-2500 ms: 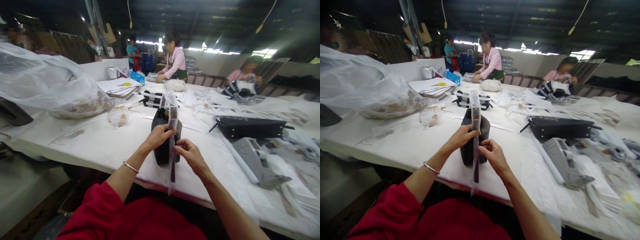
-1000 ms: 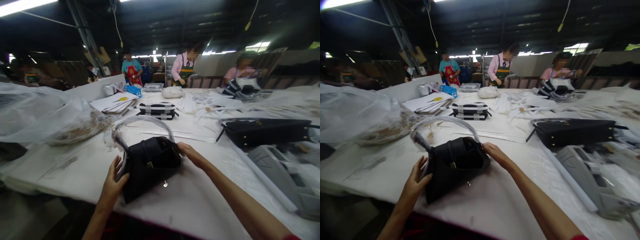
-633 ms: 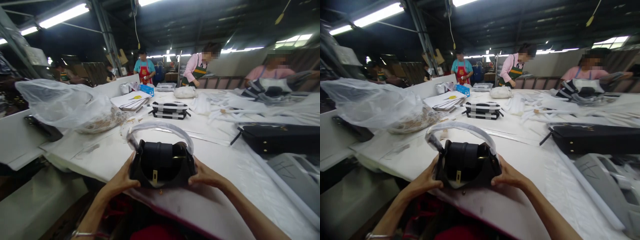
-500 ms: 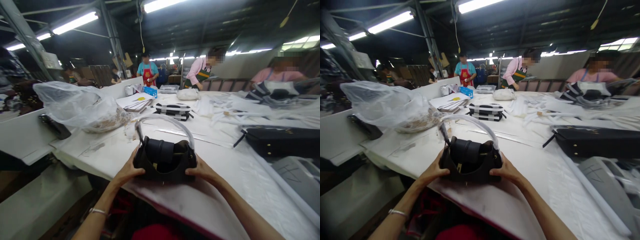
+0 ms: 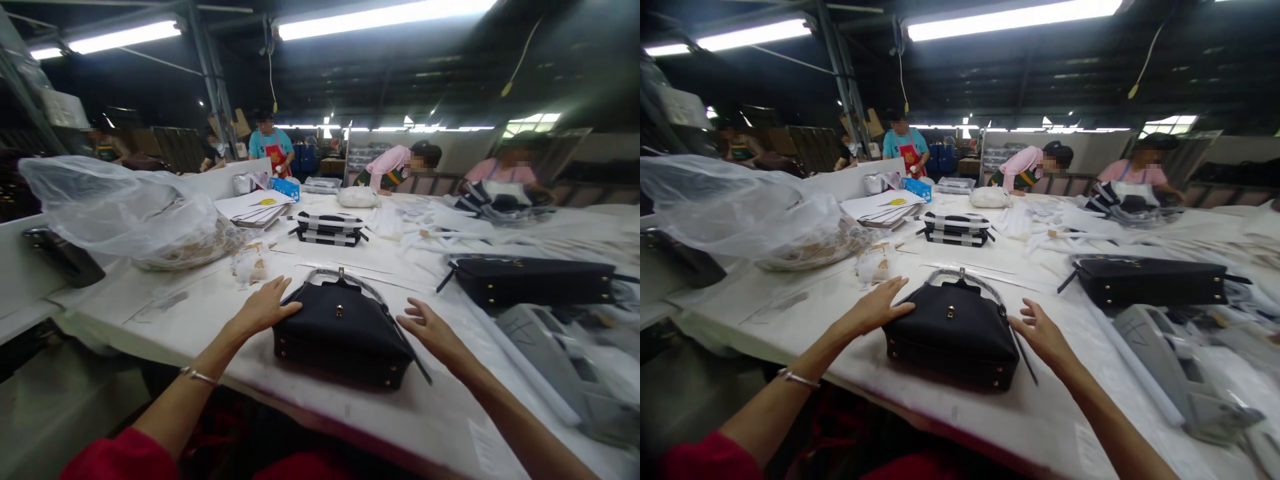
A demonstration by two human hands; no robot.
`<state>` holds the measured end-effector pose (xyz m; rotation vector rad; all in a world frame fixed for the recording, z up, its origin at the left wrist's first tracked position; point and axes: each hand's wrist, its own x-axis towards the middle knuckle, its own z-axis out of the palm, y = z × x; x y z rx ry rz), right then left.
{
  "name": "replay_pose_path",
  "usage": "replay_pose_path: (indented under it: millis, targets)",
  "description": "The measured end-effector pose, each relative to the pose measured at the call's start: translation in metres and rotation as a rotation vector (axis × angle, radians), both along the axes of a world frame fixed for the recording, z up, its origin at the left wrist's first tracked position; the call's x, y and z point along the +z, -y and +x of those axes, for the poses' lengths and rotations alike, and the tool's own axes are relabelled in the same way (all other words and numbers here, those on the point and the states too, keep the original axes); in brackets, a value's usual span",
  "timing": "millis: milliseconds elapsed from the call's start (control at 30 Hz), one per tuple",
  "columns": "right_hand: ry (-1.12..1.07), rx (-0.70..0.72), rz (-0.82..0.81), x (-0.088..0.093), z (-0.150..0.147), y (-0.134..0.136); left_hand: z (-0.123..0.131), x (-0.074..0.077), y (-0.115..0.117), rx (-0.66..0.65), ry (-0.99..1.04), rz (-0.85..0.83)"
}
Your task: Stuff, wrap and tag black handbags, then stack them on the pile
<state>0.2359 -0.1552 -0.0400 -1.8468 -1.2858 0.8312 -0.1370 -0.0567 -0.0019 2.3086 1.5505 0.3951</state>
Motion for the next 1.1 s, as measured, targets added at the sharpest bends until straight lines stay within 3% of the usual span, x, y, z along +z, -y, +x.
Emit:
replay_pose_path:
  millis: [67,167,267,333,433,567,667,833,1100]
  targets:
    - [0.106,0.063,0.164,0.019,-0.017,0.0,0.016,0.009,-0.007,-0.156,-0.034,0.134]
    - [0.297,0.295,0.336,0.04,-0.058,0.002,0.04,0.009,-0.009,-0.403,-0.106,0.117]
    - [0.522,0.599,0.283,0.034,-0.093,0.005,0.056,-0.008,0.0,-0.461,-0.277,0.047]
    - [0.61,0.696,0.15,0.021,-0.104,0.007,0.062,-0.019,0.007,-0.421,-0.341,0.048]
    - [0.659,0.71,0.048,0.007,-0.105,0.006,0.067,-0.023,0.015,-0.388,-0.345,0.067]
    - [0.679,0.699,0.024,0.008,-0.1,0.002,0.069,-0.01,0.02,-0.451,-0.317,0.098]
    - [0.712,0.665,0.085,0.007,-0.101,0.002,0.065,-0.011,0.028,-0.586,-0.205,0.049]
    - [0.778,0.576,0.248,0.0,-0.103,0.006,0.063,-0.023,0.035,-0.548,-0.162,0.005]
    - [0.758,0.638,0.202,0.007,-0.07,-0.016,0.099,-0.016,0.019,-0.566,-0.185,-0.033]
